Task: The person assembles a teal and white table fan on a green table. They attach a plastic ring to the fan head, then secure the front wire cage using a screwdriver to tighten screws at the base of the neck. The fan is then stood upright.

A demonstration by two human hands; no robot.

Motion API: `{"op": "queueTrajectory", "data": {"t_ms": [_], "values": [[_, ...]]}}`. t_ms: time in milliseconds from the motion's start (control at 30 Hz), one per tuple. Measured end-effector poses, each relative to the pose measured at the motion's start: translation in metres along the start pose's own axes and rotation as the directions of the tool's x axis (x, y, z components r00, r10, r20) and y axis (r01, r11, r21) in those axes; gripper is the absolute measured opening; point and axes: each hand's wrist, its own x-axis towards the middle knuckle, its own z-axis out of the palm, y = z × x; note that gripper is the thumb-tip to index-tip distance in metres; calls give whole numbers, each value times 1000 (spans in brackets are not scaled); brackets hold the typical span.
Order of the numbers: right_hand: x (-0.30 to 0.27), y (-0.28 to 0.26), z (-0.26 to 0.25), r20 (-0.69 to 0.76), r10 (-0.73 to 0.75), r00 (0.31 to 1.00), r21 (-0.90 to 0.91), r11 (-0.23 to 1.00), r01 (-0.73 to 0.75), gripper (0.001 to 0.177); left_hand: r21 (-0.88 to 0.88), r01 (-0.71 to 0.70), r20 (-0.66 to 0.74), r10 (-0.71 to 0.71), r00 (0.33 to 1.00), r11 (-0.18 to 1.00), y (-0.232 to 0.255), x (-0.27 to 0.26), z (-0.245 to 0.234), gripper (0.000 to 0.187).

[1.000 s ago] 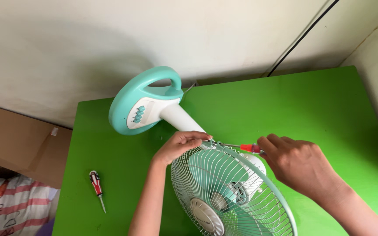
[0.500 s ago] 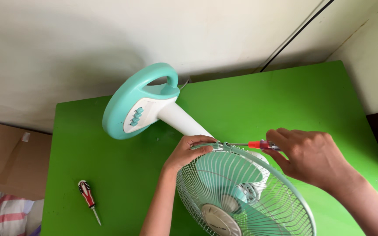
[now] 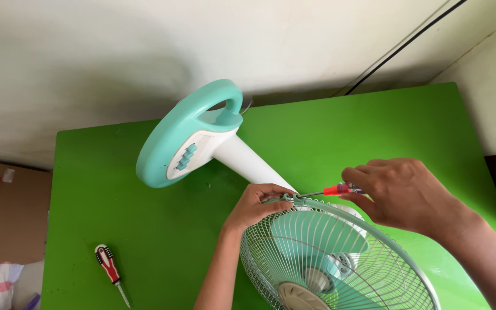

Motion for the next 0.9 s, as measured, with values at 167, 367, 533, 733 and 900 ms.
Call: {"op": "queueTrajectory", "data": {"t_ms": [167, 367, 533, 733, 900], "values": [[9, 3, 5, 245, 87, 966, -43, 996, -78, 33, -131, -39, 17, 42, 999, 991, 3, -7, 1, 37], [-4, 26, 35, 216, 25, 976, 56, 998, -38, 40, -1, -85, -48, 85, 995, 996, -1, -17, -6, 28], [-6, 30, 52, 133, -109, 985, -290, 946, 143, 31, -68, -152, -101, 145, 984, 986, -10, -19, 3, 24], [-19, 37, 71, 355, 142, 924, -193, 978, -77, 41, -72, -106, -119, 97, 988, 992, -7, -21, 5, 23], [-24, 50, 82, -204, -233, 951, -118, 970, 212, 27, -75, -78, -139, 67, 988, 994, -3, -27, 8, 23]]}}
